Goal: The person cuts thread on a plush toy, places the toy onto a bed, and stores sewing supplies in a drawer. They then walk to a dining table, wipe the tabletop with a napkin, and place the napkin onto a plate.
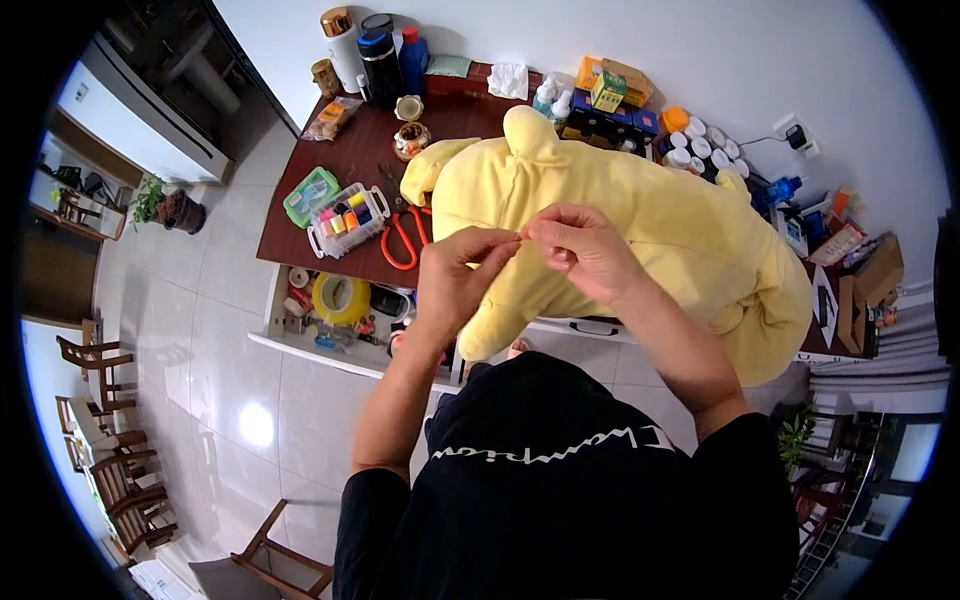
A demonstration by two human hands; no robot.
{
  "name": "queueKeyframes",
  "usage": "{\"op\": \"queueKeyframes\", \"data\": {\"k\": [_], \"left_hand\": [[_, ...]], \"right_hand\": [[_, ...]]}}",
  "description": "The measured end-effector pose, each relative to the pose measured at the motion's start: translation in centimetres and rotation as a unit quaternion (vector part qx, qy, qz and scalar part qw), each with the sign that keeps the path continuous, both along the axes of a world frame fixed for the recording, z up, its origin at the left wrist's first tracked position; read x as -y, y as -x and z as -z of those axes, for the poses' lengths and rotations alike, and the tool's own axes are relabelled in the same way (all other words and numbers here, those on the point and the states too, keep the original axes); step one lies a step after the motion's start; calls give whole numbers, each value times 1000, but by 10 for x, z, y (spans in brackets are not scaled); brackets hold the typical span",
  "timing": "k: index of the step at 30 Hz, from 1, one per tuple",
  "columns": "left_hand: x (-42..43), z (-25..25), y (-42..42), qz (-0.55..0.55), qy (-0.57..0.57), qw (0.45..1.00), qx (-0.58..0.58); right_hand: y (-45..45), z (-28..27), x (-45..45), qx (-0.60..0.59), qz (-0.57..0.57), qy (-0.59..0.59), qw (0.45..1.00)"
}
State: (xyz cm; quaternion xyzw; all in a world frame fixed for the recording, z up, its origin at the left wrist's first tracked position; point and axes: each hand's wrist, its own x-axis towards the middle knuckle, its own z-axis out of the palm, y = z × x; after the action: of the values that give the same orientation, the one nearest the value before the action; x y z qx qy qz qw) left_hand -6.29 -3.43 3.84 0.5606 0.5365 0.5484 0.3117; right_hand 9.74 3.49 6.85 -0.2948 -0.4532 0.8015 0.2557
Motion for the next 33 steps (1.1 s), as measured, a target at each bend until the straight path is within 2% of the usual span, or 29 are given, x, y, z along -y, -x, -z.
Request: {"op": "queueKeyframes", "data": {"k": [1, 2, 3, 4, 5, 6, 7, 8, 10, 14, 16, 17, 19, 20, 22, 25, 33], "left_hand": [[1, -2, -4, -21, -62, 995, -70], [2, -7, -5, -16, -71, 990, -121], [3, -10, -5, -15, -69, 990, -122], [4, -13, -5, -33, -76, 984, -158], [3, -15, -4, -52, -83, 976, -195], [3, -18, -1, -47, -81, 977, -191], [4, -20, 2, -47, -81, 977, -191], [4, -22, 6, -46, -83, 971, -218], [3, -26, 10, -46, -89, 962, -253], [-2, -26, 15, -26, -139, 953, -269], [-3, -28, 14, -8, -136, 954, -267], [-4, -28, 14, -8, -137, 954, -266], [-5, -29, 14, 0, -136, 955, -264], [-5, -29, 14, 1, -137, 955, -264], [-5, -26, 13, 7, -125, 963, -239], [-4, -25, 13, 21, -113, 968, -221], [0, -20, 15, 35, -79, 978, -188]], "right_hand": [[2, 3, 4, -61, 54, 49, 995], [6, 5, 7, -61, 55, 50, 995], [13, 4, 11, 12, 102, -89, 991], [16, 3, 13, 84, 145, -225, 960], [15, 4, 13, 83, 146, -224, 960], [14, 7, 12, 134, 151, -382, 902], [12, 8, 11, 180, 151, -528, 816], [11, 7, 11, 180, 152, -527, 816], [10, 3, 10, 221, 125, -636, 729], [9, -7, 14, 230, 105, -635, 730], [9, -11, 17, 241, 94, -539, 802], [9, -11, 17, 241, 94, -539, 802], [9, -10, 16, 255, 75, -473, 840], [8, -11, 16, 255, 76, -473, 840], [8, -12, 15, 261, 55, -393, 880], [6, -5, 12, 244, 39, -333, 910], [7, 1, 9, 186, 28, -260, 947]]}}
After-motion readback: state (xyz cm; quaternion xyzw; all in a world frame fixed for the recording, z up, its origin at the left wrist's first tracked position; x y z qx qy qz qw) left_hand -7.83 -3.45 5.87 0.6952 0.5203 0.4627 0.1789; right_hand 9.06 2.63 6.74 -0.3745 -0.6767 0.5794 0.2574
